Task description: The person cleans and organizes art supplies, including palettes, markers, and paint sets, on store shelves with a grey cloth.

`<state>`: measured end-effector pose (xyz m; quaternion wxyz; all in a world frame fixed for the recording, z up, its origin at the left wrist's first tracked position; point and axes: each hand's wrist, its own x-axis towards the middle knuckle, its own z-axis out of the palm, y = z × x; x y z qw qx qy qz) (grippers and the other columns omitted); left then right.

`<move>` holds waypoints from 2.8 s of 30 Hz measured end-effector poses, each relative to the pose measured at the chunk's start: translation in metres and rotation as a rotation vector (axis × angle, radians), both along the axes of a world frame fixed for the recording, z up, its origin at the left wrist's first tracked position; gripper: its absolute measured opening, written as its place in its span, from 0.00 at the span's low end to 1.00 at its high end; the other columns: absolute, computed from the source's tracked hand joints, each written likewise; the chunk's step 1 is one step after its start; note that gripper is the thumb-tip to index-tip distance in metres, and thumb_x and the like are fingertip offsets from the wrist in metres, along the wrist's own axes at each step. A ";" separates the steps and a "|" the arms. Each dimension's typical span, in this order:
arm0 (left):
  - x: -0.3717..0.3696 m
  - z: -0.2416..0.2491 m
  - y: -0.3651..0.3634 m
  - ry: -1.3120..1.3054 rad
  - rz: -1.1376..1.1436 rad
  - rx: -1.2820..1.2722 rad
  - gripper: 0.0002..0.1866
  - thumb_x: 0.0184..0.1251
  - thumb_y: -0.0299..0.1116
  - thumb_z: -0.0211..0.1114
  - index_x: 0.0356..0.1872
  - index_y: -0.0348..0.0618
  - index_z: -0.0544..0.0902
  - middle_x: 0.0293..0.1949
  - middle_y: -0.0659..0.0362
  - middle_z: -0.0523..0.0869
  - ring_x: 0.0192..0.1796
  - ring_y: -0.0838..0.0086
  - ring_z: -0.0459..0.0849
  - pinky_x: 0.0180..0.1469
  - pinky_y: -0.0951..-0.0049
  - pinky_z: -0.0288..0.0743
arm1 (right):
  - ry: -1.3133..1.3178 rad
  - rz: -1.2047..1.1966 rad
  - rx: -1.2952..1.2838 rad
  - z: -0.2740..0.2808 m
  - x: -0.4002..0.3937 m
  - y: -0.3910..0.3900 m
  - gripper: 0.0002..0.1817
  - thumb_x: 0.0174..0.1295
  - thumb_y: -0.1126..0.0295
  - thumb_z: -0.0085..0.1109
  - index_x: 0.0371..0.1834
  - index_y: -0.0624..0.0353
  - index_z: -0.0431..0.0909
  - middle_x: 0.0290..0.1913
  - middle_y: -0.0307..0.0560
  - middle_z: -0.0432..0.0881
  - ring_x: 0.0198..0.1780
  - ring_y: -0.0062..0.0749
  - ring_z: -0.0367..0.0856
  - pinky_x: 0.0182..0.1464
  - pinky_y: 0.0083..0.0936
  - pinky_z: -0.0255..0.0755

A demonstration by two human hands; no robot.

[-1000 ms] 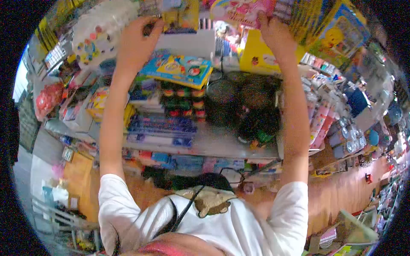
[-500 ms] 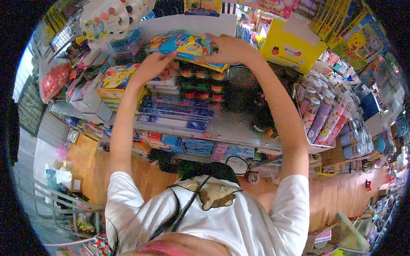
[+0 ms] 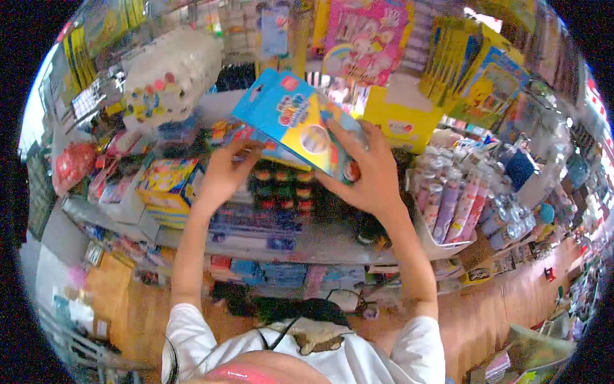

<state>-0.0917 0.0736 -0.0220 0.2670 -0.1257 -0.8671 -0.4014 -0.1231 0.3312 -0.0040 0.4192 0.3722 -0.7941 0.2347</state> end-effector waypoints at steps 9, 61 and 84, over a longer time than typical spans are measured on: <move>-0.047 -0.042 0.019 0.210 0.183 -0.521 0.27 0.62 0.48 0.56 0.56 0.40 0.71 0.58 0.45 0.70 0.61 0.52 0.66 0.63 0.60 0.60 | 0.314 -0.246 -0.423 0.045 0.036 0.041 0.39 0.37 0.64 0.71 0.60 0.52 0.70 0.52 0.58 0.70 0.54 0.49 0.66 0.57 0.39 0.62; -0.062 -0.063 0.032 0.462 0.277 -0.686 0.23 0.52 0.28 0.59 0.53 0.46 0.74 0.53 0.58 0.78 0.57 0.61 0.73 0.61 0.60 0.65 | 0.371 -0.317 -0.303 0.008 -0.103 -0.026 0.31 0.56 0.54 0.56 0.63 0.51 0.62 0.55 0.66 0.64 0.54 0.57 0.66 0.54 0.46 0.62; -0.032 -0.053 0.023 0.498 0.197 -0.343 0.27 0.45 0.31 0.70 0.48 0.44 0.69 0.54 0.51 0.69 0.57 0.56 0.70 0.53 0.58 0.69 | -0.283 0.023 0.310 -0.049 -0.060 -0.053 0.39 0.51 0.40 0.53 0.61 0.54 0.65 0.55 0.67 0.67 0.56 0.62 0.67 0.59 0.48 0.60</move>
